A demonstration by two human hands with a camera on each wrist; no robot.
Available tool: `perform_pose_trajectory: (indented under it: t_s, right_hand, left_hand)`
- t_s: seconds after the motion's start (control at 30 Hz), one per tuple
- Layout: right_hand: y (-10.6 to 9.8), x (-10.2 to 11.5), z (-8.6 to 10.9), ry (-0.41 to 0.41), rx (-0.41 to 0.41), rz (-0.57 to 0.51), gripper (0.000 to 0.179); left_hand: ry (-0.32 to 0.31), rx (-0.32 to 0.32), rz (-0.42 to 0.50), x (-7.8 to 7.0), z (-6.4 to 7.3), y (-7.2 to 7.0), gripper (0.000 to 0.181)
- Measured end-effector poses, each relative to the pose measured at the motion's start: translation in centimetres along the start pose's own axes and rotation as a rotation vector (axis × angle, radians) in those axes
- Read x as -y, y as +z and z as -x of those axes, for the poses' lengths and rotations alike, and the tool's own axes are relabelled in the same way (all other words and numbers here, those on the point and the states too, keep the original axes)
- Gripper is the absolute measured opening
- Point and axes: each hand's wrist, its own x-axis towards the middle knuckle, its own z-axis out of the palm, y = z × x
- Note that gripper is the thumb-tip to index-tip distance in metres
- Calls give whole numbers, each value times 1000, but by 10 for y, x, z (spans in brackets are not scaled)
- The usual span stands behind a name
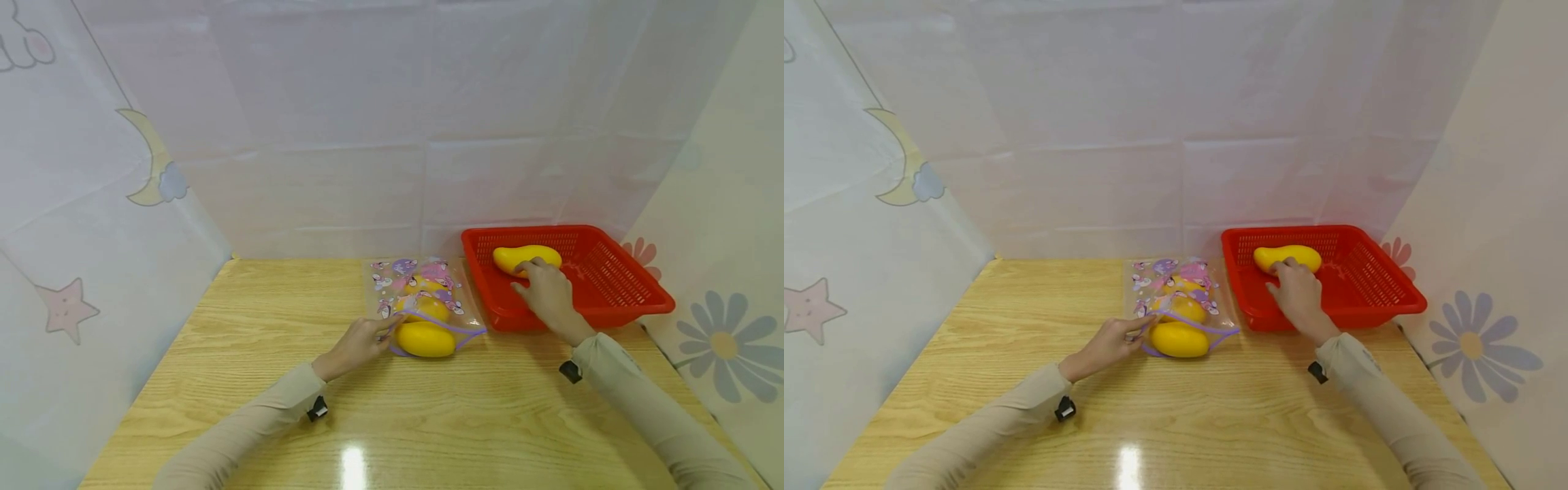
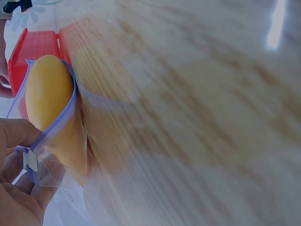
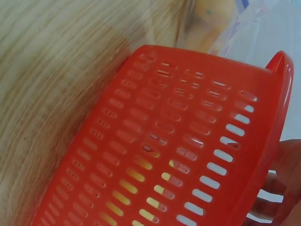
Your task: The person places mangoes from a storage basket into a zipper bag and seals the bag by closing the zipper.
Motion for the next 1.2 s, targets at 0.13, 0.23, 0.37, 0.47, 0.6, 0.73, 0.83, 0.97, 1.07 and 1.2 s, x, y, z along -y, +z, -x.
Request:
perform_pose_trajectory:
  t_s: [0.13, 0.23, 0.37, 0.47, 0.6, 0.73, 0.83, 0.97, 1.07, 1.2]
  right_hand:
    - [0, -4, -3, 16, 24, 2, 32]
    - [0, -8, -5, 25, 38, 8, 33]
    - [2, -14, -8, 30, 39, 14, 32]
    - [2, -18, -10, 26, 37, 15, 32]
    - [3, -23, -12, 31, 46, 20, 33]
    - [5, -28, -15, 50, 61, 20, 35]
    - [6, -33, -18, 65, 75, 22, 36]
    - [9, -39, -21, 75, 90, 26, 37]
    - [10, -42, -23, 74, 98, 29, 38]
    - [11, -46, -26, 79, 118, 32, 40]
  left_hand:
    - [-1, -1, -3, -1, 0, 0, 50]
    - [-3, 3, -9, -1, 0, 0, 50]
    - [-3, 4, -9, -2, 0, -1, 50]
    - [-2, 5, -12, -2, -1, -1, 50]
    - [-2, 7, -12, -2, 0, -1, 51]
    - [1, 6, -8, -2, -1, -1, 51]
    - [3, 5, -8, -2, -1, -1, 51]
    - [-11, 11, -12, -3, 0, -1, 51]
    - [-23, 17, -13, -4, -1, -2, 50]
    - [-18, 17, -12, -4, -1, -2, 50]
